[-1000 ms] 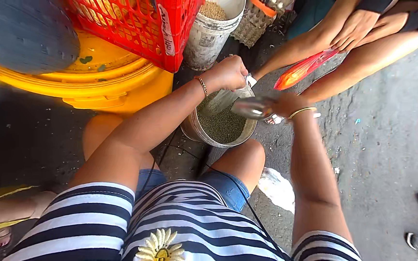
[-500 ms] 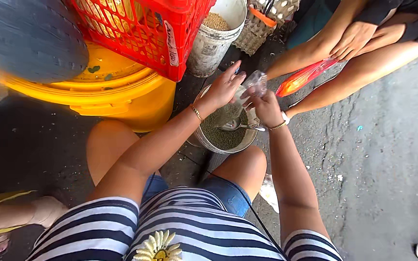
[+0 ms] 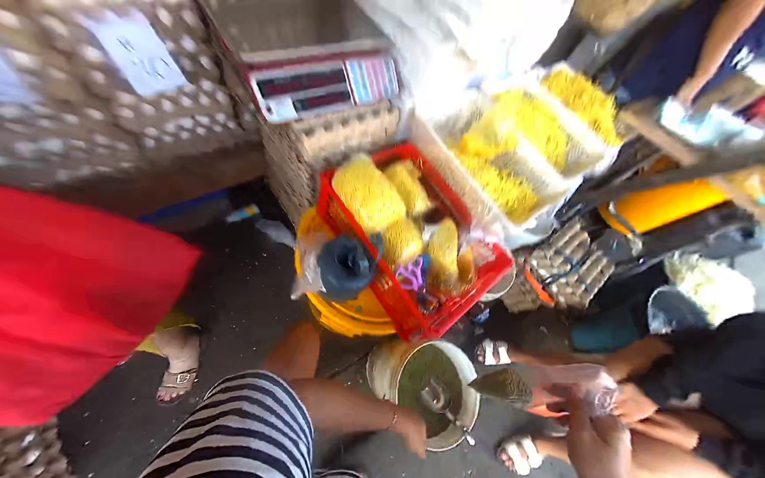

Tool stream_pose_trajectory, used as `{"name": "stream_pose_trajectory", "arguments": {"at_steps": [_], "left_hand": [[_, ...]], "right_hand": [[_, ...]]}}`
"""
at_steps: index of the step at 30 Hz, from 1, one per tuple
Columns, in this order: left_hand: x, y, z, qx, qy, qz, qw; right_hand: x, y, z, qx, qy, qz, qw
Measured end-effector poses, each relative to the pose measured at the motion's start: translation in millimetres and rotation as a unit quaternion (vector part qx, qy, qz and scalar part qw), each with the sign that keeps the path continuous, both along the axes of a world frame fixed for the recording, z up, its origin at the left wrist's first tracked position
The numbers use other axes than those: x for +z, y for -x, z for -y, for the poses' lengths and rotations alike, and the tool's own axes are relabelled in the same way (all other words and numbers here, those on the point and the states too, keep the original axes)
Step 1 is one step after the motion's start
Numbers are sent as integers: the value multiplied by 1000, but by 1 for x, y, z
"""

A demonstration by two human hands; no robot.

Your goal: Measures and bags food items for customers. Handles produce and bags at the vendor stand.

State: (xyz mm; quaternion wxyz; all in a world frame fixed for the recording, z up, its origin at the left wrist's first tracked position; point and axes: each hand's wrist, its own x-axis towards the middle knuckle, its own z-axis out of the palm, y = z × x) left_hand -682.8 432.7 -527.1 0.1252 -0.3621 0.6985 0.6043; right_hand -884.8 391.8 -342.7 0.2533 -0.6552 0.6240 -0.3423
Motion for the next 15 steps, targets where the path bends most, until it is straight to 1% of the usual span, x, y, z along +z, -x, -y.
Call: {"name": "stream_pose_trajectory", "arguments": {"at_steps": [2,3,4,5,6,7,8,9,10,11,12,13,14,15], "left_hand": [[62,-18,-11,-4,-22,5,1000],[96,-31,-14,7,-24,-3,1000],[132,-45,-18,35,-7,-21,999],[169,-60,-20,88,28,-50,994],[206,-76,-19,161,74,-83,981],[239,-89,-15,240,128,-115,955],[268,-101,-6,311,180,-147,922],[298,-116,6,363,225,-172,888],[323,-132,20,394,279,-184,856],[345,-151,37,404,327,-182,835],[362,-173,53,402,367,-173,821],[378,-198,68,388,395,-158,818],[393,-225,83,361,399,-137,832],[405,-251,100,327,382,-106,858]], "right_hand": [[67,-17,8,53,-9,-20,998],[99,-29,13,78,-18,-19,997],[128,-43,18,101,-27,-14,994],[153,-58,23,121,-34,-9,992],[176,-75,30,135,-43,-4,990],[196,-94,36,150,-48,0,988],[212,-115,42,172,-45,0,984],[225,-137,47,202,-43,6,979],[235,-159,52,235,-43,17,971],[244,-183,59,269,-41,30,962],[249,-208,67,298,-32,46,953],[252,-233,76,323,-12,64,944],[252,-256,85,340,12,85,936],[250,-277,95,351,28,105,930]]}}
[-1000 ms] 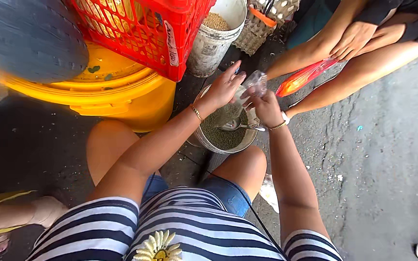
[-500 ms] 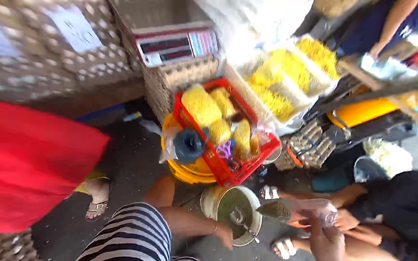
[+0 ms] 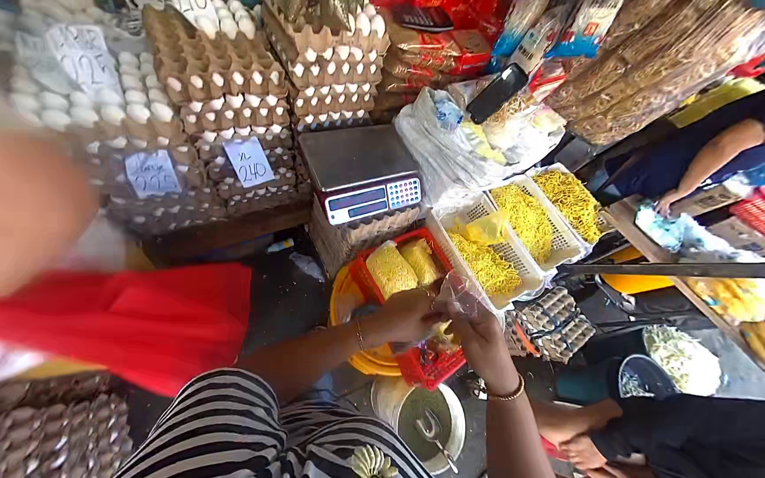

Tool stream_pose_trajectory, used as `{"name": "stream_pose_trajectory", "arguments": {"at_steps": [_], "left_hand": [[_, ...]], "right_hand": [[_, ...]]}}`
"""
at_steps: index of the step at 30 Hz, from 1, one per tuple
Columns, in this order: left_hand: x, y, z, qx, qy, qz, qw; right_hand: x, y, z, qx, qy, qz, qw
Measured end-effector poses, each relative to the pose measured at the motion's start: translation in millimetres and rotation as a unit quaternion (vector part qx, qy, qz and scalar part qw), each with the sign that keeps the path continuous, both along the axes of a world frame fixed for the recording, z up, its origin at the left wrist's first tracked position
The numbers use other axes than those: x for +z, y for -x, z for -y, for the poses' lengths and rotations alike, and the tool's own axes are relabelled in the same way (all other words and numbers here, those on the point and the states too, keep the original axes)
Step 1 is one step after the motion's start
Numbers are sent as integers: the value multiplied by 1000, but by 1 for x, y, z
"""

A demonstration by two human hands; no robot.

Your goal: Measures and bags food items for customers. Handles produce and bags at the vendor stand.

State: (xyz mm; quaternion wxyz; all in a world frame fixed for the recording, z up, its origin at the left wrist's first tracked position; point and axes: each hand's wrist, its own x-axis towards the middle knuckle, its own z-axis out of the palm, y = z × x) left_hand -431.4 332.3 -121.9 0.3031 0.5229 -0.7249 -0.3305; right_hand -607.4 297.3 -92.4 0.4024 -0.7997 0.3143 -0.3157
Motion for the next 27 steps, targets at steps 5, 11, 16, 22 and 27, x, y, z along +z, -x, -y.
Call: {"name": "stream_pose_trajectory", "arguments": {"at_steps": [5,11,16,22,27], "left_hand": [[39,-127,90,-21,-61,44,997],[77,-240,199,86,15,-2,996],[50,-298,284,171,6,-83,982],[-12,-352,297,269,-34,-147,951],[-33,-353,247,308,39,-133,941]], "right_hand": [[-16,-59,53,-53,-7,23,998],[-64,-52,48,-239,-60,-208,947],[-99,-28,12,-311,-158,-332,876],[-129,-37,3,-321,-231,-355,847],[-131,-67,29,-273,-246,-222,903]]}}
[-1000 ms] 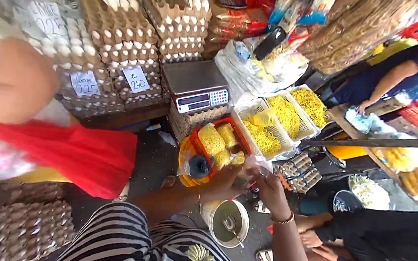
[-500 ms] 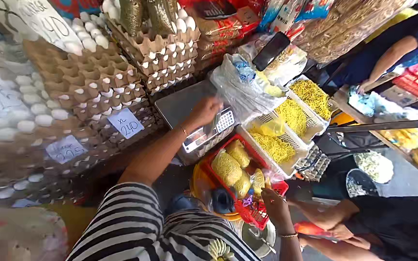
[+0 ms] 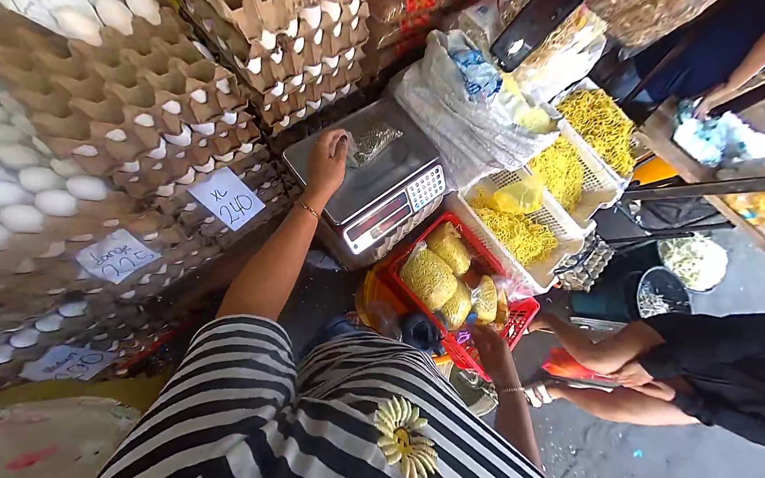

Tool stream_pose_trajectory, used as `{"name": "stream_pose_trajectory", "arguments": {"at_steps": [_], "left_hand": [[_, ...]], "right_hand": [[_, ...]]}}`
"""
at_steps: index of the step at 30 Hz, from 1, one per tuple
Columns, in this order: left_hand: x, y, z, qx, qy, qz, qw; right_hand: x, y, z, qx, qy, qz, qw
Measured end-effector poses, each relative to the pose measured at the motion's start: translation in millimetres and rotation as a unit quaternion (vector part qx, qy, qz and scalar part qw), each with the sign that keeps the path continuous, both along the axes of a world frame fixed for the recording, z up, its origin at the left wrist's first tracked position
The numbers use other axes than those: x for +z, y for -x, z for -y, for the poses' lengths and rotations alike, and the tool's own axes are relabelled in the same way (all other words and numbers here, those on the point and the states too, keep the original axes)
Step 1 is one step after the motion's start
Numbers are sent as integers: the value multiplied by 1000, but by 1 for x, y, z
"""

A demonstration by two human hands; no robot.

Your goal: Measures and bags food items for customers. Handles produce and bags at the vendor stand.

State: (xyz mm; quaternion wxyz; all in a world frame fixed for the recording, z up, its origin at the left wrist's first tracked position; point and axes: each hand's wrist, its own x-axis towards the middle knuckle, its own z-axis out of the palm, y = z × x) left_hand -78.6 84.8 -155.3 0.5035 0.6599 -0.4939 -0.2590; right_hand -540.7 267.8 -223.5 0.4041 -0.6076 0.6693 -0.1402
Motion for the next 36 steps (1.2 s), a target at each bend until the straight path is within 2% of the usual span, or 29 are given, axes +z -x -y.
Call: {"name": "stream_pose_trajectory", "arguments": {"at_steps": [1,3,5,7,11,15,25,28,30,32,34,36], "left_hand": [[-4,10,-17,26,37,27,999],[-20,38,-48,46,172,69,982],[-40,68,-72,-7,265,71,962],[-62,97,-87,-70,267,35,961],[-102,121,-87,-110,230,18,967],[-116,124,-82,-99,215,33,971],[-109,99,-83,-86,211,57,972],[-89,78,-79,-16,214,109,971],[-71,54,-73,78,191,132,970],[-61,25,-65,154,112,138,972],[-57,1,-58,156,-41,151,975],[-53,-14,-47,103,-147,159,971]], "right_hand": [[1,-10,10,-2,19,58,998],[3,-38,33,4,66,186,980],[5,-76,60,0,116,306,945],[4,-118,86,-19,150,370,917],[-8,-189,125,12,167,389,906],[-36,-234,154,-33,140,450,881],[-39,-248,165,-11,118,467,876],[-35,-235,162,-1,110,457,883],[-23,-219,150,6,87,427,900],[-25,-204,144,11,83,415,906],[-32,-191,144,5,91,417,904],[-35,-177,140,-7,85,400,913]]}}
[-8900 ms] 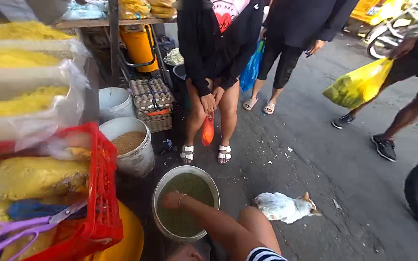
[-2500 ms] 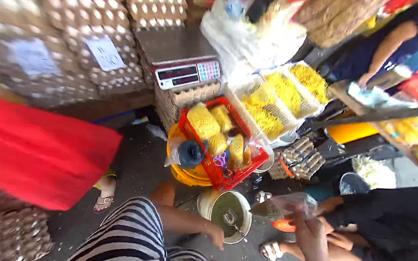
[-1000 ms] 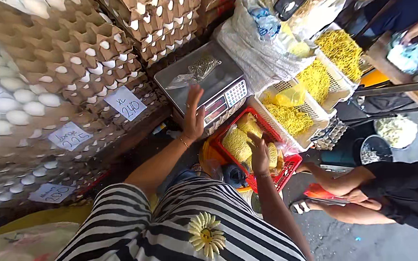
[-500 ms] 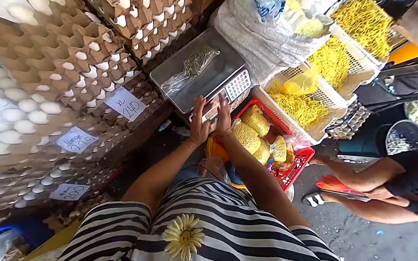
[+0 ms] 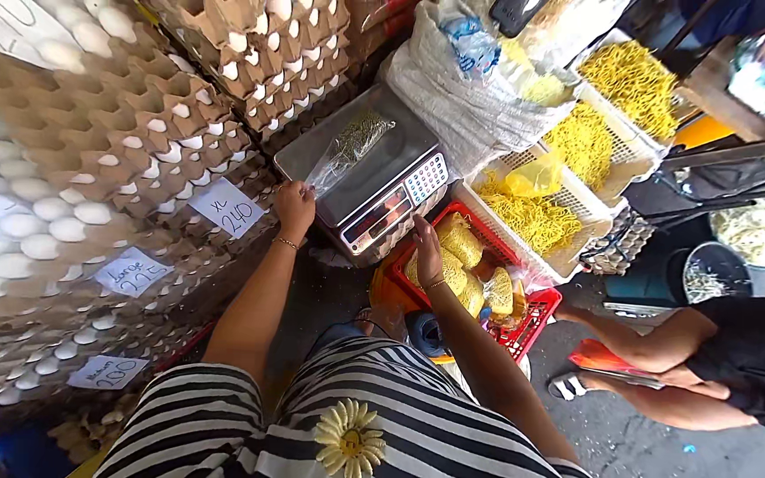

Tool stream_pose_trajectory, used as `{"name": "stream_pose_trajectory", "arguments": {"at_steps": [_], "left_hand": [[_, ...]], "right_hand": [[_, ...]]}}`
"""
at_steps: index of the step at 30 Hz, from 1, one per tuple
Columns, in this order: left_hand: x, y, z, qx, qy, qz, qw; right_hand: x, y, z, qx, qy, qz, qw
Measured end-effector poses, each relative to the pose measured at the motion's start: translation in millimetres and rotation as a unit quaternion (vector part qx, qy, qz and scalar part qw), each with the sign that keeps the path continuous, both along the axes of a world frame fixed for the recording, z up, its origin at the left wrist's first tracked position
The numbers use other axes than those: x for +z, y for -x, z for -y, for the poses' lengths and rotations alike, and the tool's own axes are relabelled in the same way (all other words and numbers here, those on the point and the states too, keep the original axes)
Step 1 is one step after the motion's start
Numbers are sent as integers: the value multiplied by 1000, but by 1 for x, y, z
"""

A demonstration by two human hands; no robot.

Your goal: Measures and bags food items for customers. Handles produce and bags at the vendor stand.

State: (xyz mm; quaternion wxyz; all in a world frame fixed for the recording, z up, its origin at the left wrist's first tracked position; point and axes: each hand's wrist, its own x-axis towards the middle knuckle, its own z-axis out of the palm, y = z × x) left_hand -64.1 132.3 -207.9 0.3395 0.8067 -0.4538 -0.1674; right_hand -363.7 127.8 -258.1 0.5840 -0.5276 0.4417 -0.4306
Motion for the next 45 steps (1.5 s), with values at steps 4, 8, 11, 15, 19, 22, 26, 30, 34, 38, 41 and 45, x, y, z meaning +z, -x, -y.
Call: {"name": "stream_pose_trajectory", "arguments": {"at_steps": [4,8,11,15,19,22,26,30,34,38,41,45], "left_hand": [[42,0,30,-47,7,11,999],[121,25,53,-113,97,61,987],[180,67,42,-202,135,62,968],[188,115,-1,-288,188,33,938],[167,150,-58,-317,146,-65,935],[150,172,-92,-413,114,-51,902],[136,208,-121,-523,105,-16,846],[145,223,-118,-551,124,-40,825],[160,204,-99,-571,175,-55,800],[162,164,-67,-606,194,-55,769],[168,133,-43,-642,160,-83,745],[179,115,-14,-714,100,-112,684]], "right_hand": [[-6,34,-17,-3,-12,-26,1000],[-1,64,-45,15,-10,-82,996],[26,82,-67,14,-17,-109,994],[71,101,-94,34,6,-121,992],[110,113,-122,53,118,-78,989],[131,121,-135,81,177,-58,979],[147,125,-144,139,216,-94,962],[162,128,-137,135,256,-149,945],[183,115,-121,101,280,-150,943],[183,70,-103,52,306,-128,942],[187,38,-94,12,297,-122,947],[191,9,-96,-50,228,-86,969]]}}
